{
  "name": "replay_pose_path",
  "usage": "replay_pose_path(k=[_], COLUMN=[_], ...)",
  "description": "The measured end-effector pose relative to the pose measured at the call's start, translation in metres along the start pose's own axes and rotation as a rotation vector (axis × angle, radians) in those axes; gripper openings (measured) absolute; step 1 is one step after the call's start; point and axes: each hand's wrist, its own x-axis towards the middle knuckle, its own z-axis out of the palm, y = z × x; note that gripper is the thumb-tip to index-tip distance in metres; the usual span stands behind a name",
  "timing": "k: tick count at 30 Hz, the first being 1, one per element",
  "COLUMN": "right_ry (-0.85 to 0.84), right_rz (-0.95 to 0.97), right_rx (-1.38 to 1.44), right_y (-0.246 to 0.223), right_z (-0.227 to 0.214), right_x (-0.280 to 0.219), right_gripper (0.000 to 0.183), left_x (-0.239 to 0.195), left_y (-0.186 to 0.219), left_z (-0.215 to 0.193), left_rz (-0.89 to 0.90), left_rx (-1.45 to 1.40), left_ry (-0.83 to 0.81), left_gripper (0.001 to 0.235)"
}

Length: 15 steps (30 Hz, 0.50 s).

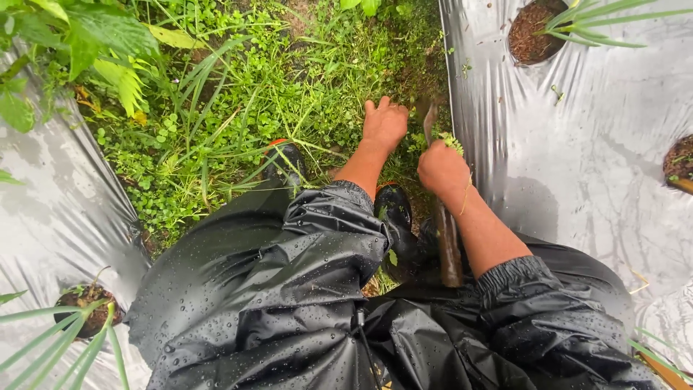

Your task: Using a hand sickle to remove weeds from a narrow path between plastic-covered plant beds in a field.

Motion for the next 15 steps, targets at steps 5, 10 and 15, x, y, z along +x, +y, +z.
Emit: replay_pose_path(k=[5,10,15], right_ry=[0.027,-0.075,0.12], right_rz=[-0.005,-0.002,-0.075], right_rx=[0.035,0.062,0.199], right_y=[-0.001,0.004,-0.012], right_z=[-0.009,-0.007,-0.058], right_x=[-0.002,-0.009,-0.017], right_gripper=[0.03,0.031,0.021], left_x=[-0.006,-0.017,-0.013], left_y=[-0.014,-0.03,-0.022], left_z=[-0.004,-0.025,-0.071], left_rz=[-0.036,-0.072,-0.162], left_rx=[-0.026,-0.087,0.116], left_ry=[0.022,0.102,0.192], left_gripper=[0.029,0.025,0.017])
